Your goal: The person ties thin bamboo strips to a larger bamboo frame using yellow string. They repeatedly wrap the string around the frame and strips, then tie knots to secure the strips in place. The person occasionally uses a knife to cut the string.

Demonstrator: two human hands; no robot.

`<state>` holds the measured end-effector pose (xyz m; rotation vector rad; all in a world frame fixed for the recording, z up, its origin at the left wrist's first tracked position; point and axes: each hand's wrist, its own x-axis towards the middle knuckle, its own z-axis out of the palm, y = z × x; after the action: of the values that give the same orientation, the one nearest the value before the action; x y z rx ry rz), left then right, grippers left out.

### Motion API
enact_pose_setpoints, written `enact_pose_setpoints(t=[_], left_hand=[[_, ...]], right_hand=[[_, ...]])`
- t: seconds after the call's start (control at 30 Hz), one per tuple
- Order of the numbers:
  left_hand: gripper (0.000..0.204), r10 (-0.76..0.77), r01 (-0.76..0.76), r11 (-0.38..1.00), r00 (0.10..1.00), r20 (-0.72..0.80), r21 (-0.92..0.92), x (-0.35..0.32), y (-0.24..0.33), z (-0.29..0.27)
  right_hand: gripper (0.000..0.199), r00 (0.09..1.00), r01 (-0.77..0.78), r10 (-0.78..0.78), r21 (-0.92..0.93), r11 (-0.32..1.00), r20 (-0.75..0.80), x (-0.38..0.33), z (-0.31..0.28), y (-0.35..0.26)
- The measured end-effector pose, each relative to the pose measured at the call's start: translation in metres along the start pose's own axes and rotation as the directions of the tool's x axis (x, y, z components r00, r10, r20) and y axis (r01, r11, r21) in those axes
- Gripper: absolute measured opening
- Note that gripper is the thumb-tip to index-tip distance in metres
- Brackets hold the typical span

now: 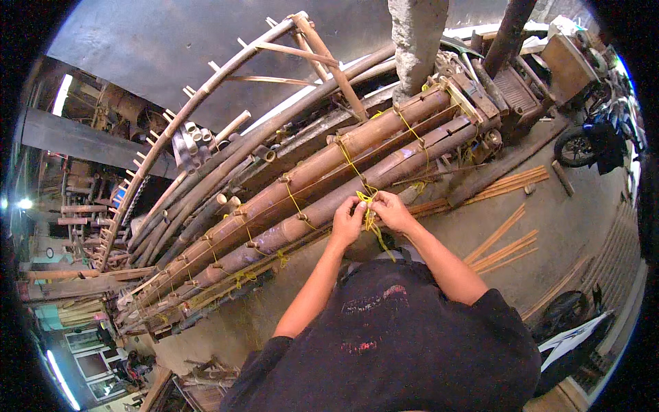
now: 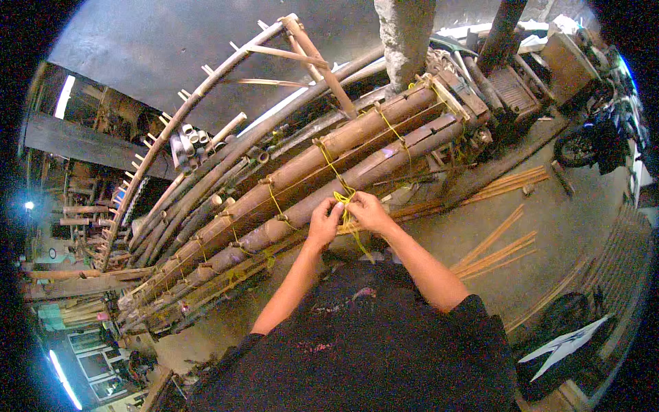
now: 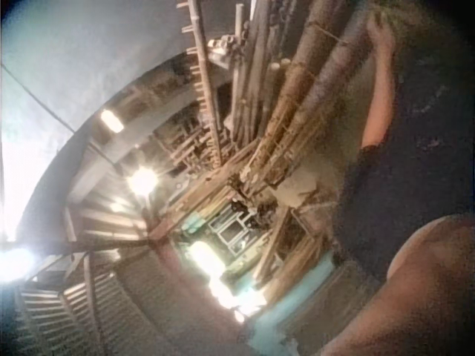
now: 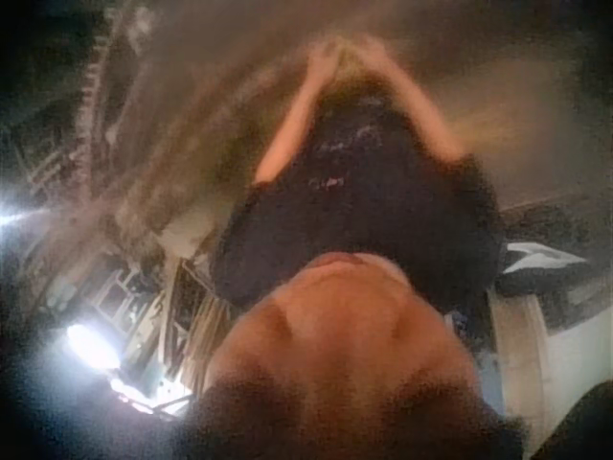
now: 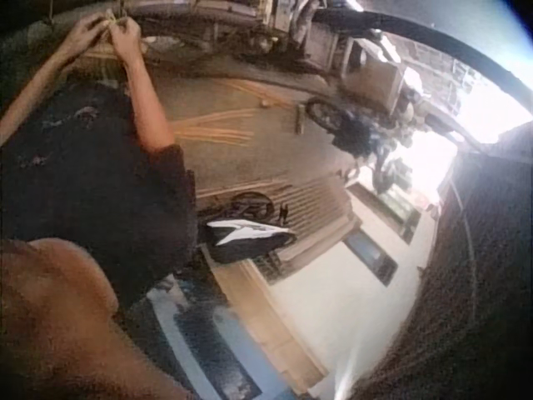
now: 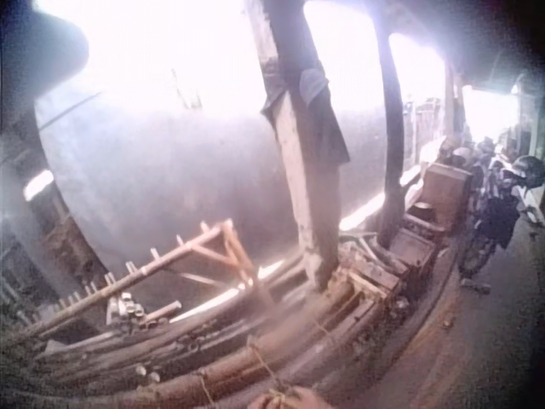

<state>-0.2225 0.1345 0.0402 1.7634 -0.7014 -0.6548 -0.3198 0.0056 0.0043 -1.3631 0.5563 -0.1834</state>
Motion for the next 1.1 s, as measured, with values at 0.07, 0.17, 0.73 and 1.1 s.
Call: enact_pose_setpoints(t=[0.07, 0.17, 0.73, 1.1], left_hand=[[0.016, -0.016, 0.014, 1.0, 0.998, -0.06, -0.028, 0.003, -0.026, 0.002], [0.013, -0.282, 0.232, 0.881, 0.957, -0.064, -0.413, 0.003, -0.005, -0.001], [0.009, -0.181, 0.24, 0.871, 0.968, 0.174, -0.428, -0.034, 0.013, -0.015], [0.018, -0.277, 0.265, 0.822, 0.959, 0.052, -0.504, -0.043, 0.005, 0.006]], right_hand=[[0.014, 0.983, -0.181, 0.181, 0.359, 0.916, 0.036, -0.002, 0.008, -0.011], [0.014, 0.977, -0.144, 0.213, 0.704, 0.695, -0.01, -0.005, -0.007, -0.001], [0.018, 0.984, -0.155, 0.172, 0.27, 0.95, -0.039, -0.033, -0.041, -0.032], [0.016, 0.971, -0.194, 0.147, 0.266, 0.944, 0.189, -0.025, -0.013, -0.003]])
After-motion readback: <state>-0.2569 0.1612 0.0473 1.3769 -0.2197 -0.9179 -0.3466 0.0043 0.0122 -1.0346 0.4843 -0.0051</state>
